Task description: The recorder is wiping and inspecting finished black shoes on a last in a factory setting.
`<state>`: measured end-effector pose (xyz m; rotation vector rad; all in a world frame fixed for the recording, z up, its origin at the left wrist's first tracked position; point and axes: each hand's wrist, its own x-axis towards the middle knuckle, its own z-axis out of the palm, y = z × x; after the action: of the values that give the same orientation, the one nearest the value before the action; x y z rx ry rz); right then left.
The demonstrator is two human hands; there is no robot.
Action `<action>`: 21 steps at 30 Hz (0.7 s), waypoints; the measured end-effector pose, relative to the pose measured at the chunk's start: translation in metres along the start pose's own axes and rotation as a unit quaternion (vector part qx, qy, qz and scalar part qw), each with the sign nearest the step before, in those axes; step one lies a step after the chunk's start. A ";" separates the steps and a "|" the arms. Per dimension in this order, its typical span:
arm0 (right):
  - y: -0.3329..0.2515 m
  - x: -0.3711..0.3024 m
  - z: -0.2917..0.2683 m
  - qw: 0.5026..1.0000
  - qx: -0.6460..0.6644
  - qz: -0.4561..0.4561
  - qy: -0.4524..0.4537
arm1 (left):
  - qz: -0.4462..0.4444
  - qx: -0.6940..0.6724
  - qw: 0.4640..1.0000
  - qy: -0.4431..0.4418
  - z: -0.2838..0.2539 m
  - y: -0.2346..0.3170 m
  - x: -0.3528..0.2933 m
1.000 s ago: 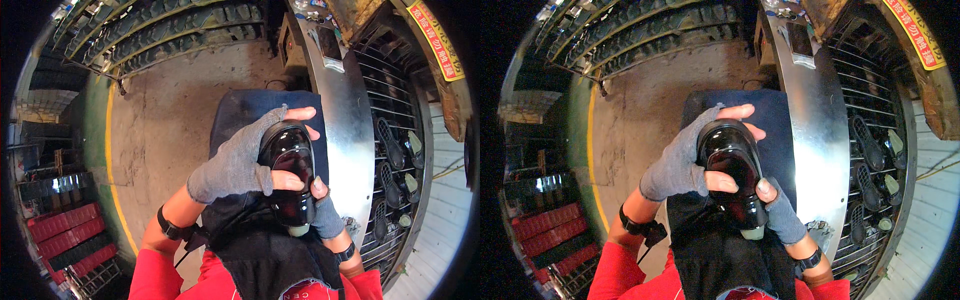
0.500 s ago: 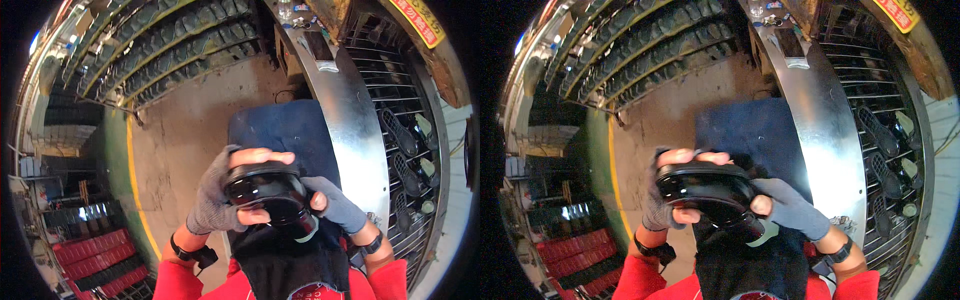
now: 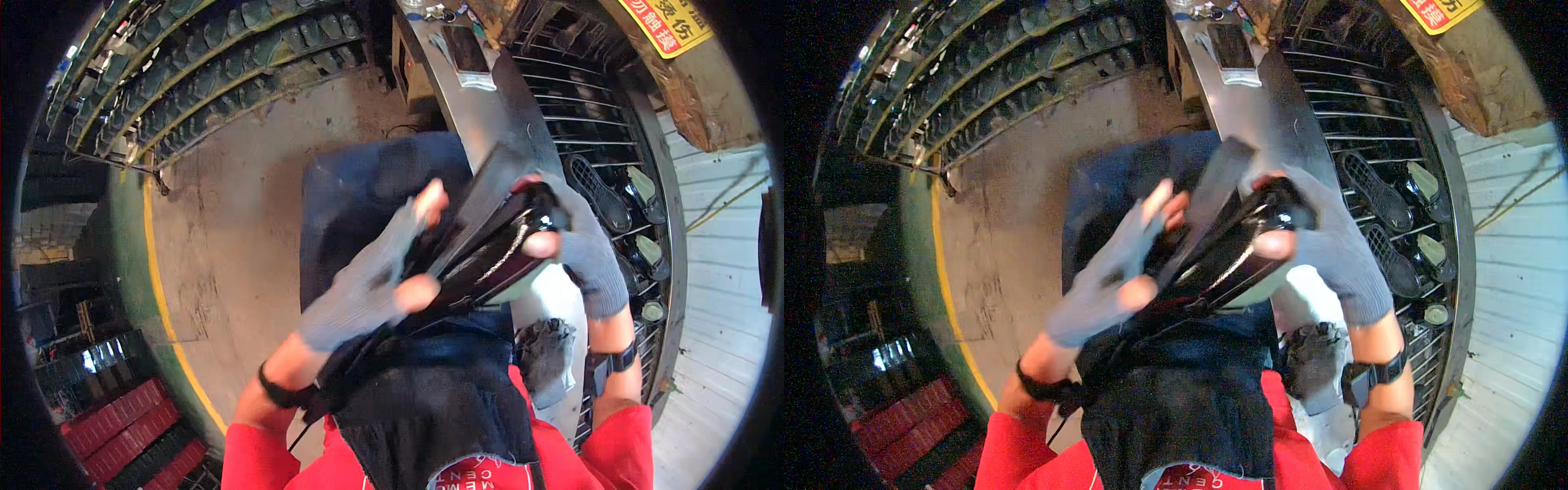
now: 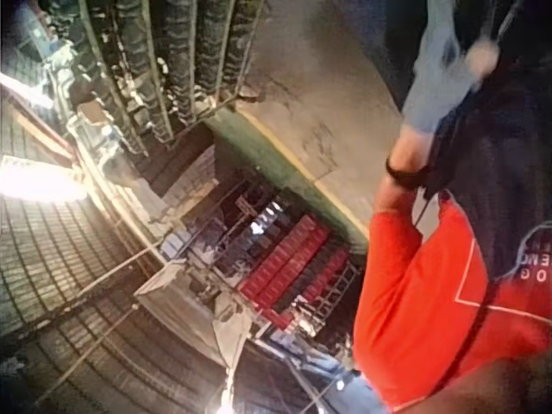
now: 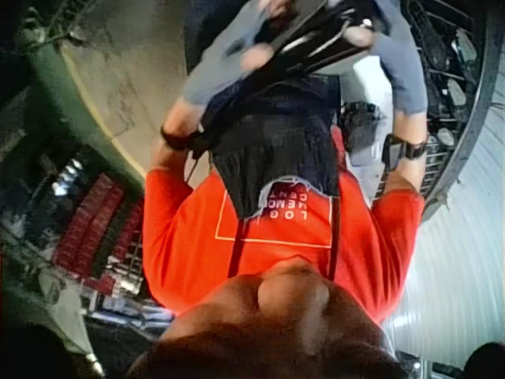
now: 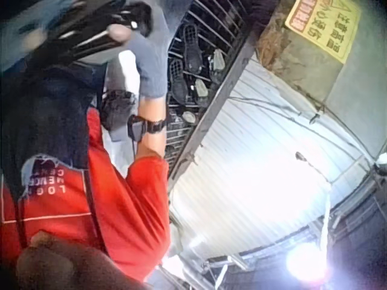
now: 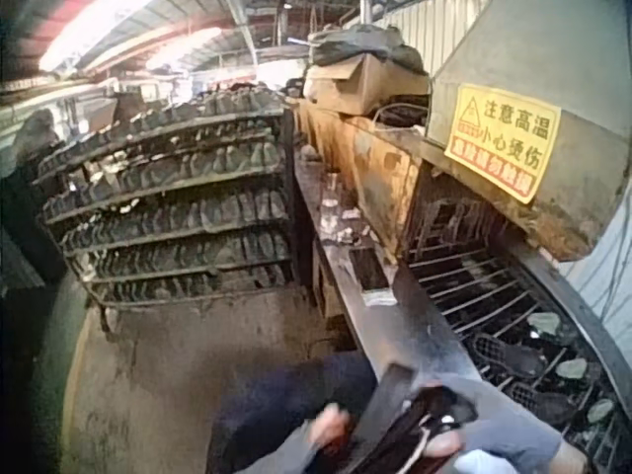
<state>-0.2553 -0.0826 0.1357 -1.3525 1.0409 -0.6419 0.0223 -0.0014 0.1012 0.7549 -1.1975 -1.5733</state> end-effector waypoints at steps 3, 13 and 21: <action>0.005 0.017 0.011 0.973 -0.183 -0.076 -0.115 | 0.004 -0.005 0.997 0.082 0.003 -0.034 0.015; 0.007 0.030 0.044 0.945 -0.273 -0.152 -0.096 | 0.066 0.144 0.966 0.204 0.008 -0.059 0.016; -0.008 0.017 0.067 0.940 -0.289 -0.173 -0.061 | 0.018 0.143 0.969 0.201 0.004 -0.052 -0.006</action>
<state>-0.1877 -0.0676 0.1335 -2.0965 0.9305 -0.5123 0.0040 0.0077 0.0531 1.1704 -1.1332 -1.1553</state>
